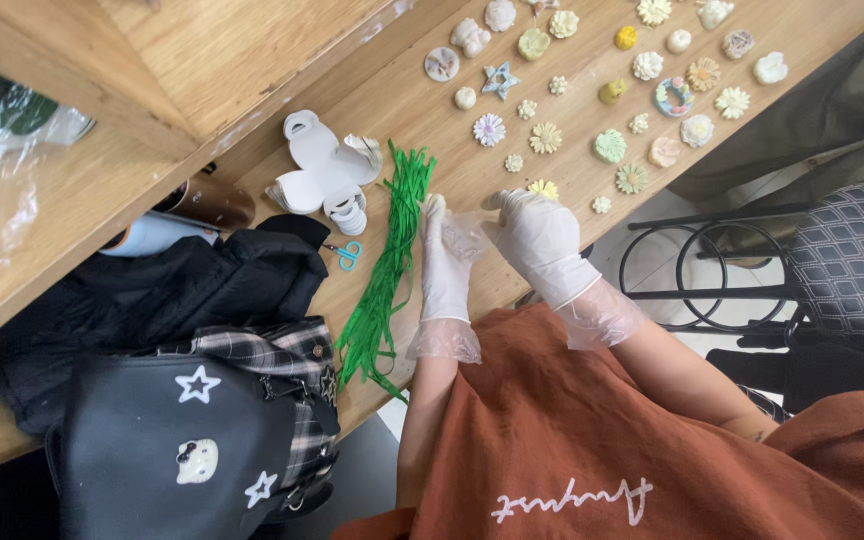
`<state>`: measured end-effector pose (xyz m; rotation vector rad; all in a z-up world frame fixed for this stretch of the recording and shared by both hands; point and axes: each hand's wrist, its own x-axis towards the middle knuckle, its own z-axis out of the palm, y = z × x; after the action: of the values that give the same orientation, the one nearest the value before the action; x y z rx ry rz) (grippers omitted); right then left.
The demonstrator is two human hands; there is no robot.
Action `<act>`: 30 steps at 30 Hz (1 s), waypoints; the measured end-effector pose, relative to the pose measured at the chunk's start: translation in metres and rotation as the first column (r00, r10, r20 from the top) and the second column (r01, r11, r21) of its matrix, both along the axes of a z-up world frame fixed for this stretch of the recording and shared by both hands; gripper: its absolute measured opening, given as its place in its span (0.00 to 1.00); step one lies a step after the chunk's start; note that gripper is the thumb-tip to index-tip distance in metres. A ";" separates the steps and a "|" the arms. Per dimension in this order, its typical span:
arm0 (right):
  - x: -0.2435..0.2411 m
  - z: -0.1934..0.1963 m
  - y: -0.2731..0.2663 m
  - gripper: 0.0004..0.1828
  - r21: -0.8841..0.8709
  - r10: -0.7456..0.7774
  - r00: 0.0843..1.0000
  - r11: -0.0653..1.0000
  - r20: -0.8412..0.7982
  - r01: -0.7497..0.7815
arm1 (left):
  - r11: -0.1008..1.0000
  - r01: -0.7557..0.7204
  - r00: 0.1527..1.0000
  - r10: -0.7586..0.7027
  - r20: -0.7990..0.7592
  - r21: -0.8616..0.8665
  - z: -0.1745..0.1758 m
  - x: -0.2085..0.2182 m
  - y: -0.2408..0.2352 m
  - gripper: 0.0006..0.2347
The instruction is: The person places small, flower-shaped decorations into a clear plastic bag and then puts the bag into a white paper container. They then tie the container closed with a green ribbon, creating a finished package.
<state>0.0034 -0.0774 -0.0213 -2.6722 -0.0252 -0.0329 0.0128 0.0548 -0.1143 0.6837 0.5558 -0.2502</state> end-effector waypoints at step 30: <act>-0.009 -0.037 -0.184 0.22 -0.014 -0.239 0.896 0.968 -0.374 0.252 | 0.710 -0.388 0.909 0.189 -0.371 -0.588 -0.034 0.032 -0.052 0.22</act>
<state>-0.0055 -0.2616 -0.0586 -2.5850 0.4317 0.3918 0.0449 0.0030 -0.1480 -0.1423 0.7904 -0.2248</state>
